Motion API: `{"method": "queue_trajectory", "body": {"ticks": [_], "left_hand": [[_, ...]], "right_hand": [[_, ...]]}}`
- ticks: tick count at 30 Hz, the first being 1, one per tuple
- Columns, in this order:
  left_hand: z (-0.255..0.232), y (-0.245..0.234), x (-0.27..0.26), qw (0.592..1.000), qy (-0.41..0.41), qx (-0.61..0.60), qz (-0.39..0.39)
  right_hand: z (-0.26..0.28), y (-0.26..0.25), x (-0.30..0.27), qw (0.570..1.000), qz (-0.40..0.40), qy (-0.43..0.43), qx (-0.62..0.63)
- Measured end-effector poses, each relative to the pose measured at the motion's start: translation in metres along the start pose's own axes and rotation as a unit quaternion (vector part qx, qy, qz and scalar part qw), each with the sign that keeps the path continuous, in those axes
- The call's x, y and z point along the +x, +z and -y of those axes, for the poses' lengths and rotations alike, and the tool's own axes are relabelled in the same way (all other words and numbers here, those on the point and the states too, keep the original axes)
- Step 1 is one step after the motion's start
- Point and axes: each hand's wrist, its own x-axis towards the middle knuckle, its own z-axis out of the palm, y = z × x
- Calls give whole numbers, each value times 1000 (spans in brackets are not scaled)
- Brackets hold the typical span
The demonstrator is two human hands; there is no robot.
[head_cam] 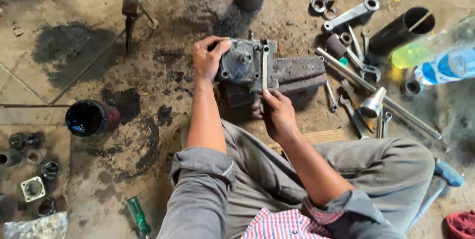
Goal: The person unscrews bolts, pries open a metal housing, and works on the internal components of a mechanical device using a screwdriver, a wrench, and a cloth.
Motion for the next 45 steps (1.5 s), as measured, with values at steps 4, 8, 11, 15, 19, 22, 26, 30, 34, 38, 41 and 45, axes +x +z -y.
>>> {"method": "queue_trajectory", "body": {"ticks": [4,8,11,15,19,22,26,30,34,38,41,45], "left_hand": [[1,0,4,1000,-2,1,-1],[3,0,4,1000,1,6,-3],[3,0,4,1000,0,-14,2],[0,1,1,1000,1,-8,-6],[-3,3,2,1000,-11,4,-6],[-2,0,2,1000,-6,7,-6],[-5,3,1,1000,5,2,-6],[-14,4,0,1000,-5,19,-13],[-11,2,2,999,2,34,-14],[-6,1,1,1000,-6,0,2],[-4,3,-1,1000,-13,-18,-5],[0,2,0,1000,-1,8,-10]], "right_hand": [[3,18,1,999,37,28,-9],[11,38,1,998,47,32,12],[16,54,-4,997,25,72,26],[30,58,-2,995,19,100,-3],[68,5,2,956,-35,142,-253],[104,-49,46,908,-160,77,-379],[126,-60,160,984,-124,-106,-74],[147,-21,207,988,-34,-91,-117],[155,-31,189,982,13,-186,-16],[145,-106,128,962,-132,-175,-161],[89,-155,66,856,-186,-35,-482],[46,-160,47,715,-149,-104,-675]]}}
